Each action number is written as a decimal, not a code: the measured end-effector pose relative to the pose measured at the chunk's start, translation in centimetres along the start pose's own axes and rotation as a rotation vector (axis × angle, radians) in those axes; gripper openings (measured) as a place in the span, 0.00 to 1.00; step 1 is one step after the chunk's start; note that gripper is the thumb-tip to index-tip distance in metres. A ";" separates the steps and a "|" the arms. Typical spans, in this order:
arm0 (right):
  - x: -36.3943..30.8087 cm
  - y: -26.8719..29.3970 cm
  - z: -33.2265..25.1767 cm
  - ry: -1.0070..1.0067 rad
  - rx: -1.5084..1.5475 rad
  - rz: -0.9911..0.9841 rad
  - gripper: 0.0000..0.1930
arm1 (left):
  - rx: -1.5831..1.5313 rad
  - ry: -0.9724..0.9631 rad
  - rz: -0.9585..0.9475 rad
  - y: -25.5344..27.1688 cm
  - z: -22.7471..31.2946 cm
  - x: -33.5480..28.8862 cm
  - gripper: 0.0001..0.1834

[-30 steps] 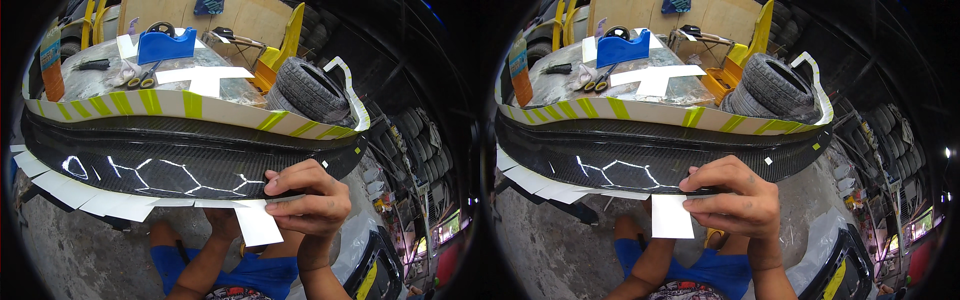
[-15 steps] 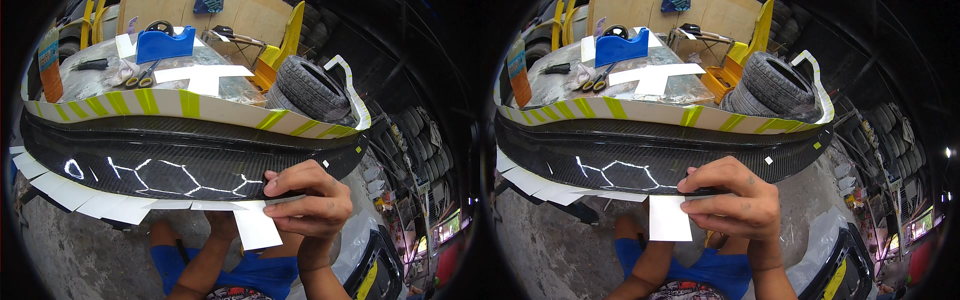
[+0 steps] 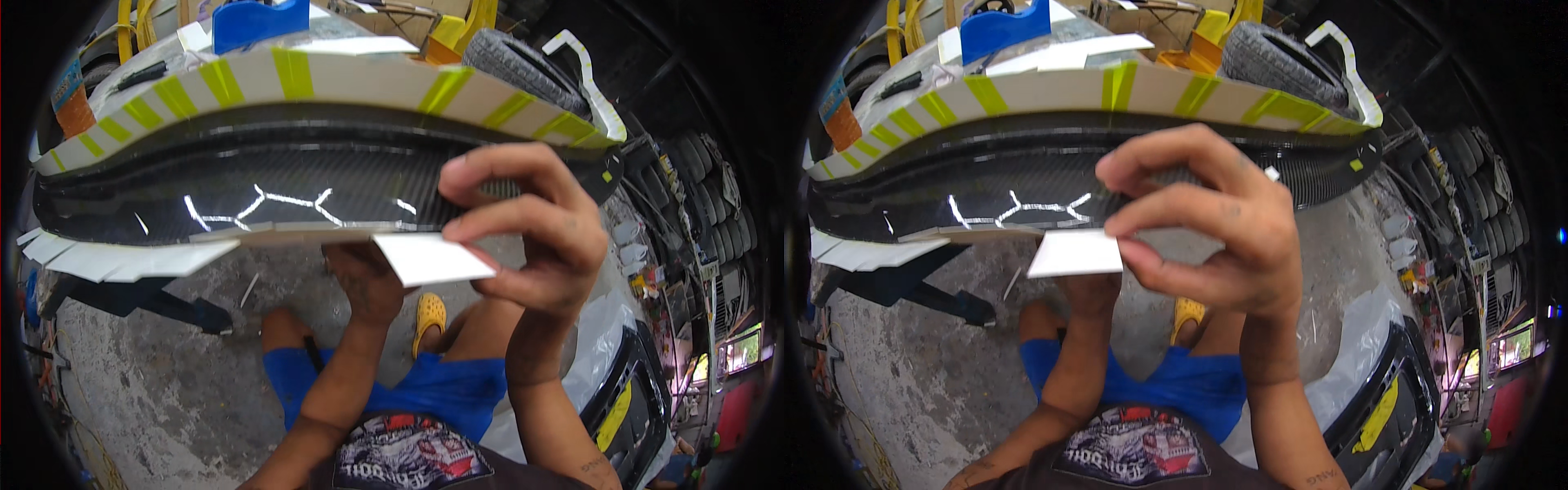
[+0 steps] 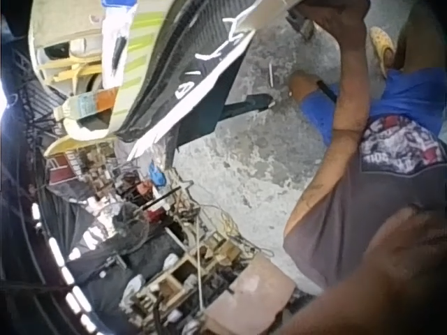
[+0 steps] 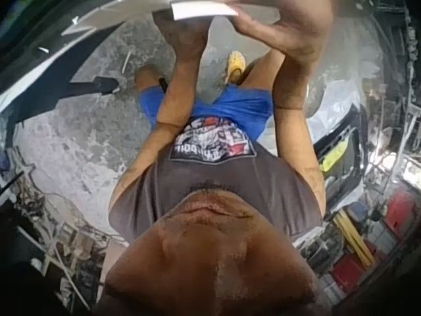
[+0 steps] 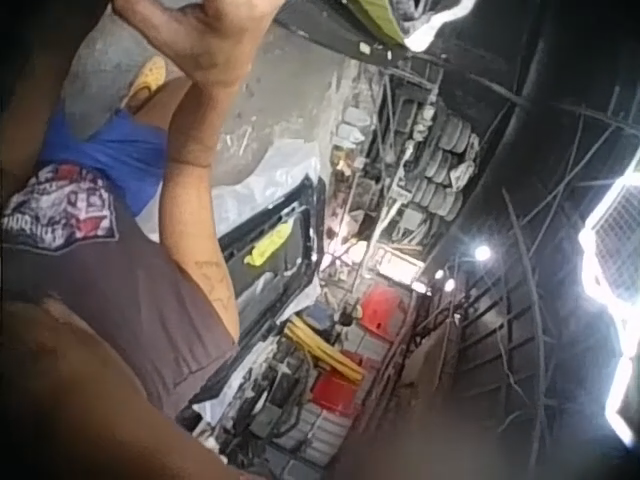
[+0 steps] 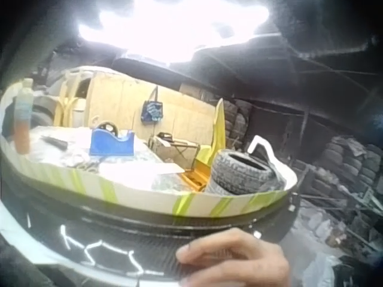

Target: Cutting and applying tape or white paper strips to a carbon fiber car component.

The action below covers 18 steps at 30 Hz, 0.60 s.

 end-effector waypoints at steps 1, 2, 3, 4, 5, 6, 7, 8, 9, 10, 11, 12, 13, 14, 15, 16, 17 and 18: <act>-0.2 -0.1 0.3 -0.016 0.007 -0.073 0.16 | 0.021 -0.047 -0.006 0.7 1.1 1.4 0.44; -0.3 0.0 0.5 0.000 0.009 -0.067 0.16 | 0.047 -0.100 0.028 0.9 2.2 2.3 0.44; -0.4 -0.2 0.7 0.024 0.021 -0.058 0.17 | 0.085 -0.154 0.066 1.5 3.1 3.0 0.43; -0.5 -0.3 0.7 0.018 0.037 -0.074 0.17 | 0.086 -0.151 0.063 2.0 4.0 4.0 0.43; -0.6 -0.2 0.7 0.012 0.025 -0.074 0.17 | 0.014 -0.185 0.158 3.0 5.4 5.0 0.27; -0.8 -0.1 0.7 0.000 0.029 -0.070 0.17 | -0.059 -0.218 0.255 3.7 6.2 5.2 0.15; -0.8 -0.2 0.7 -0.005 0.044 -0.063 0.17 | -0.060 -0.222 0.256 3.9 6.2 5.2 0.15; -0.8 -0.4 0.7 -0.011 0.059 -0.085 0.18 | -0.121 -0.201 0.239 3.8 5.9 5.1 0.17; -0.7 -0.3 0.5 -0.008 0.056 -0.081 0.18 | -0.182 -0.181 0.220 3.8 5.6 5.1 0.20; -0.7 -0.2 0.4 -0.015 0.064 -0.076 0.18 | -0.189 -0.185 0.215 3.8 5.5 4.8 0.20; -0.8 -0.1 0.3 -0.023 0.070 -0.070 0.19 | -0.208 -0.169 0.167 3.5 5.3 4.7 0.22; -0.8 0.1 0.4 -0.028 0.063 -0.061 0.19 | -0.227 -0.155 0.118 3.0 5.2 4.7 0.24; -0.8 -0.1 0.4 -0.022 0.072 -0.058 0.21 | -0.223 -0.161 0.105 3.2 5.9 4.9 0.24; -0.8 -0.3 0.5 -0.016 0.081 -0.055 0.23 | -0.685 0.178 0.162 3.0 4.2 5.0 0.25; -0.9 -0.4 0.6 -0.022 0.084 -0.039 0.23 | -1.133 0.537 0.213 1.9 2.9 4.4 0.30; -0.9 -0.3 0.5 -0.010 0.083 -0.038 0.24 | -1.219 0.444 0.168 2.0 4.0 5.3 0.29; -0.9 -0.2 0.5 0.002 0.082 -0.037 0.24 | -1.221 0.447 0.150 1.6 3.8 5.3 0.29; -1.0 0.0 0.4 0.020 0.052 -0.034 0.25 | -1.047 0.333 0.145 1.9 3.9 5.4 0.28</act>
Point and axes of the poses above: each hand's wrist, its own x-axis towards the middle knuckle, its own y-axis out of the back of the hand, z = x × y, the point moved 7 cm from there along x, towards the middle knuckle, and after that the axes turned 1 degree about y, right-handed, at the moved point
